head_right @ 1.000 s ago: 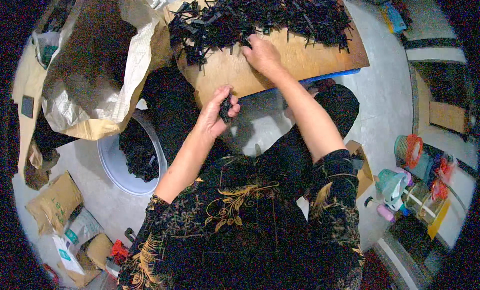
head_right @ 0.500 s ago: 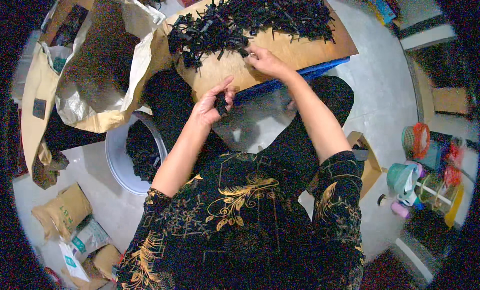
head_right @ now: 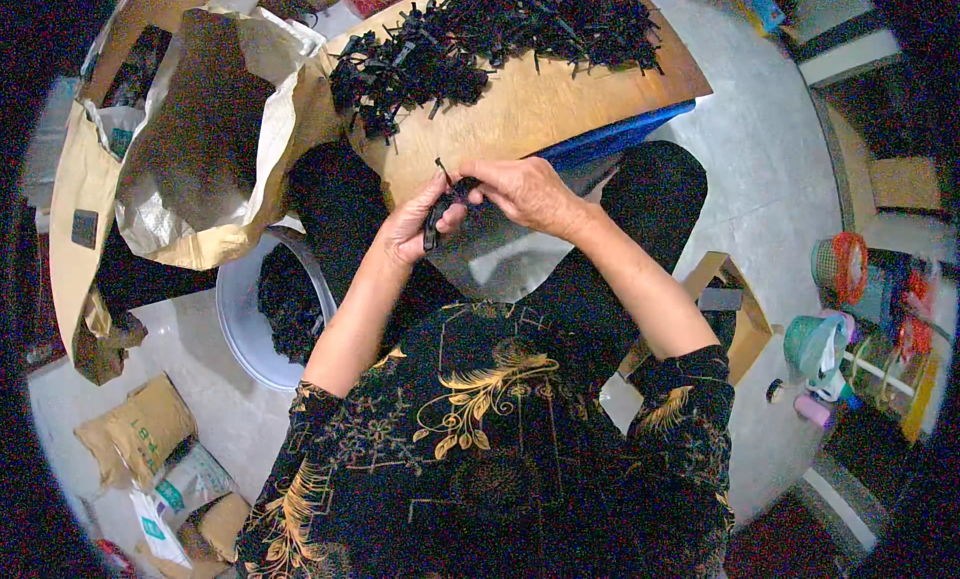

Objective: Sorting and inspecting small black components from a large paper bag.

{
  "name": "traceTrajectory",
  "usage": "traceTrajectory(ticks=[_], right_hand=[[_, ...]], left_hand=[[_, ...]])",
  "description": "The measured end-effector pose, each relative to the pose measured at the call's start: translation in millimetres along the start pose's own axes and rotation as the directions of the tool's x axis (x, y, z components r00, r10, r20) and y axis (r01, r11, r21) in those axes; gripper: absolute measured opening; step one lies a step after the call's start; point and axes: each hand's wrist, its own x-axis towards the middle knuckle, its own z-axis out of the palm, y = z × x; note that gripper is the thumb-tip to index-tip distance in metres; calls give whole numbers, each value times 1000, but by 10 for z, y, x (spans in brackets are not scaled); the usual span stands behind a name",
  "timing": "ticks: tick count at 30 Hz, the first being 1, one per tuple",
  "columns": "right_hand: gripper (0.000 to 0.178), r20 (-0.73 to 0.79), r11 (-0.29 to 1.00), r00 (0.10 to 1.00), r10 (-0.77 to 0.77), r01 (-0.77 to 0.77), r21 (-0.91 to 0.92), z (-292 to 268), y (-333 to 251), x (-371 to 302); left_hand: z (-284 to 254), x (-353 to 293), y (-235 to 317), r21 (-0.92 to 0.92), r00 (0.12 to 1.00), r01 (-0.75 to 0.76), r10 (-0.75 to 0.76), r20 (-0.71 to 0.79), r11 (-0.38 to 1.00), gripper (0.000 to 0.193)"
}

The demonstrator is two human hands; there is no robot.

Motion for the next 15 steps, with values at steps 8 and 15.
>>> traceTrajectory(ticks=[8,15], right_hand=[[28,-141,970,978,155,-123,212,118,-111,-74],[21,130,633,874,468,-434,641,340,32,-76]], left_hand=[[81,-50,-56,122,994,-94,87,59,988,23],[75,-6,-84,586,929,-220,350,-117,780,35]])
